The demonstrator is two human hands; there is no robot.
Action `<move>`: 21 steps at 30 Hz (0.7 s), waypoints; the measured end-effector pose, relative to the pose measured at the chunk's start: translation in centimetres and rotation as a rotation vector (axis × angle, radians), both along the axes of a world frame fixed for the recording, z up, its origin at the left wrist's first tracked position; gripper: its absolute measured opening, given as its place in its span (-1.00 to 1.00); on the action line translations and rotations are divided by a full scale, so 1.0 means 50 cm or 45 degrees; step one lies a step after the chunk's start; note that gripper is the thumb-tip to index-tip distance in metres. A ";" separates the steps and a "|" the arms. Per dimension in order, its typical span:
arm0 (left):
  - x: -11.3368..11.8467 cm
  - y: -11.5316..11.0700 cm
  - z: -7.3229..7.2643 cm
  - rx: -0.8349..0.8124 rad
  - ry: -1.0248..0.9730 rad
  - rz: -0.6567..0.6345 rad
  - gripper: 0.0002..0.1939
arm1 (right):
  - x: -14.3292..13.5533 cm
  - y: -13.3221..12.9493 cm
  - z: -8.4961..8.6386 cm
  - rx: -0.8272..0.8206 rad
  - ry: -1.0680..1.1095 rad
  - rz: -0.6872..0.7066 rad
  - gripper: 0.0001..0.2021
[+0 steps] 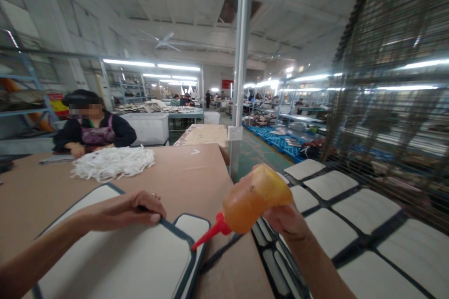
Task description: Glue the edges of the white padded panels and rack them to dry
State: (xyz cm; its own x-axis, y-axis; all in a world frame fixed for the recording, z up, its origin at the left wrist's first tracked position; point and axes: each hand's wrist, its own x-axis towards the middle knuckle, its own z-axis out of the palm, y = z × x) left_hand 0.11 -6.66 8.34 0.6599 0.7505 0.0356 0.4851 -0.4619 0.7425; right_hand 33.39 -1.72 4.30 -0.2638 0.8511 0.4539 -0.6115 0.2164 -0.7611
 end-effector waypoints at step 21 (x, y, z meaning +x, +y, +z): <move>-0.057 -0.018 -0.074 -0.091 -0.016 0.317 -0.57 | -0.029 -0.006 -0.036 0.150 0.005 -0.198 -0.69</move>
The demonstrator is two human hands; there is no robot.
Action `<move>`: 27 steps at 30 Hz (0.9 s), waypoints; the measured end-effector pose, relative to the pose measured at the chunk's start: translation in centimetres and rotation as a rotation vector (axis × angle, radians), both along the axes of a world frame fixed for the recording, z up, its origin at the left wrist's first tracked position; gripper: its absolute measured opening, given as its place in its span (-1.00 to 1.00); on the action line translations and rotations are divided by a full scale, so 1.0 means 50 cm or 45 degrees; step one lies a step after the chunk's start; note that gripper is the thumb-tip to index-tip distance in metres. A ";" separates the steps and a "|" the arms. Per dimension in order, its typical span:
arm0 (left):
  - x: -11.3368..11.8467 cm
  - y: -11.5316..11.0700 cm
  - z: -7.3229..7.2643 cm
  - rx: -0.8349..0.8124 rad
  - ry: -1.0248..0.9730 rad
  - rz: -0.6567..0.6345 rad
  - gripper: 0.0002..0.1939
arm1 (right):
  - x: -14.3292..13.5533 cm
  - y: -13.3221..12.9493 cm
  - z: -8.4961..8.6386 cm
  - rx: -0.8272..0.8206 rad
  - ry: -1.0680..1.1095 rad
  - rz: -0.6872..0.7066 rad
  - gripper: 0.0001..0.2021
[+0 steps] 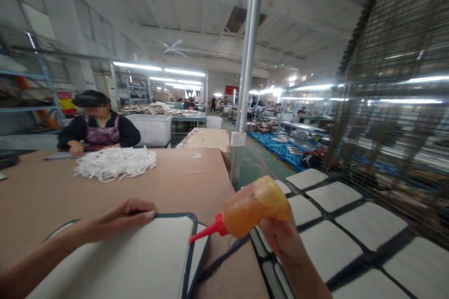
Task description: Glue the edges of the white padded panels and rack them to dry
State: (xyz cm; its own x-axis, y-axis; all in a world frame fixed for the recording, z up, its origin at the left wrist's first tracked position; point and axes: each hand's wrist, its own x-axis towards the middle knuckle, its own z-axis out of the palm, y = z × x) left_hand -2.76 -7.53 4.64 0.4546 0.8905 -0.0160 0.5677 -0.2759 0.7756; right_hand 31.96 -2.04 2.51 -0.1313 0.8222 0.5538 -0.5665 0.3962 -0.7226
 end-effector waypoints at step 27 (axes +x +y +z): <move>-0.031 -0.001 -0.015 -0.082 -0.139 0.206 -0.50 | -0.005 -0.017 -0.064 -0.262 0.029 -0.065 -0.27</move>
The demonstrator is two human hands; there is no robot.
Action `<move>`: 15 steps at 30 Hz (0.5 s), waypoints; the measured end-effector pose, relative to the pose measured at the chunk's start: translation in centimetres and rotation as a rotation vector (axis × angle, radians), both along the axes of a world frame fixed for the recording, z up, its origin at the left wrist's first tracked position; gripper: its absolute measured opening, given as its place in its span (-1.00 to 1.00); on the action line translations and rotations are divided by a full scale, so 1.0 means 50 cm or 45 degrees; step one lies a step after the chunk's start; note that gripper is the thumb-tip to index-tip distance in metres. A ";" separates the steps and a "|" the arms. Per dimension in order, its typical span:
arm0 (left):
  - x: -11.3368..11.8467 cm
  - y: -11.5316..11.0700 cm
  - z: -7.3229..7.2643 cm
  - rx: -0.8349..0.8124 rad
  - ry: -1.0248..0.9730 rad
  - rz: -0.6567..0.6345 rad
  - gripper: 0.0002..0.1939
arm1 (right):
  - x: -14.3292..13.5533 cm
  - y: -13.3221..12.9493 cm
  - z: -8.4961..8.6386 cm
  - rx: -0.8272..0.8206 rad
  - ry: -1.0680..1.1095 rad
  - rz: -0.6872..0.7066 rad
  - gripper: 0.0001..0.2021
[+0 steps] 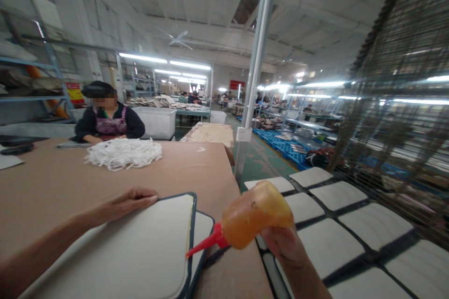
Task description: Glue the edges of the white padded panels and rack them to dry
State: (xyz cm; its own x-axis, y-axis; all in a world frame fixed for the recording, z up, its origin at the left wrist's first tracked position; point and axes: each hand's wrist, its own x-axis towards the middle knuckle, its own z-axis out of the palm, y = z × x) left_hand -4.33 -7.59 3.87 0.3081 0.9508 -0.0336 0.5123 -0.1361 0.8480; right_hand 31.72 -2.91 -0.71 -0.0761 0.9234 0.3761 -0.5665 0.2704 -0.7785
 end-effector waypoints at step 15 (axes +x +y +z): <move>-0.019 0.007 -0.024 -0.193 -0.236 0.196 -0.52 | 0.012 0.004 -0.006 0.087 -0.168 0.106 -0.57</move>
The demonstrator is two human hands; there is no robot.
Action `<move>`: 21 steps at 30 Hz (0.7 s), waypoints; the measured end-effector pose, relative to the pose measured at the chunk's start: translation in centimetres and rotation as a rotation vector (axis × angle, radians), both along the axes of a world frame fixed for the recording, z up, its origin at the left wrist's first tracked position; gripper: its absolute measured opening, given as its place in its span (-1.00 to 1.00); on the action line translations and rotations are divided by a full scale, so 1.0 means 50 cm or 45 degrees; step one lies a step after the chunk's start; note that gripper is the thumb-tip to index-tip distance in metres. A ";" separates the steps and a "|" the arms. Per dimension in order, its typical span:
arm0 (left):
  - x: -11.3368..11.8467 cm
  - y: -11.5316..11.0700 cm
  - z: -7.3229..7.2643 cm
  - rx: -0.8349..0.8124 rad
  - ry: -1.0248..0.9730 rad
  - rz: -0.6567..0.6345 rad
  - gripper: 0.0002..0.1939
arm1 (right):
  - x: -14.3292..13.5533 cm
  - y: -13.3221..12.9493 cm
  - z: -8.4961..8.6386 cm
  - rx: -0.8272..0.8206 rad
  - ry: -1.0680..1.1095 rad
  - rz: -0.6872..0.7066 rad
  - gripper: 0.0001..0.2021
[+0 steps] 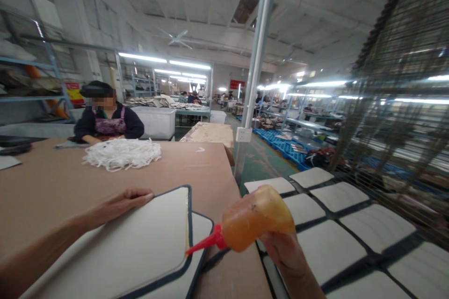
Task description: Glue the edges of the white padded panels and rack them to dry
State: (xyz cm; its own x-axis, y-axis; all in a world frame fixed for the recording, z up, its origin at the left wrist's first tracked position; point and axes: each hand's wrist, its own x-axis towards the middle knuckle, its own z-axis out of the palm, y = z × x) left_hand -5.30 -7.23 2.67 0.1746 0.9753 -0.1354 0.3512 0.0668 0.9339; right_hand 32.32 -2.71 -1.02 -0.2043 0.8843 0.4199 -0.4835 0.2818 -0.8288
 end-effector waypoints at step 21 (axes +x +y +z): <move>0.028 0.012 -0.082 -0.124 -0.533 0.447 -0.54 | -0.050 0.002 0.008 0.095 0.257 -0.292 -0.50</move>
State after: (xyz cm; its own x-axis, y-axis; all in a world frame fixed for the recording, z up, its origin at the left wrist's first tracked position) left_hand -3.88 -6.65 -1.41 -0.1006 0.9711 -0.2166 -0.1080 0.2058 0.9726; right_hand 29.81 -2.62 -0.61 0.0911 0.8630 0.4969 -0.5529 0.4589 -0.6955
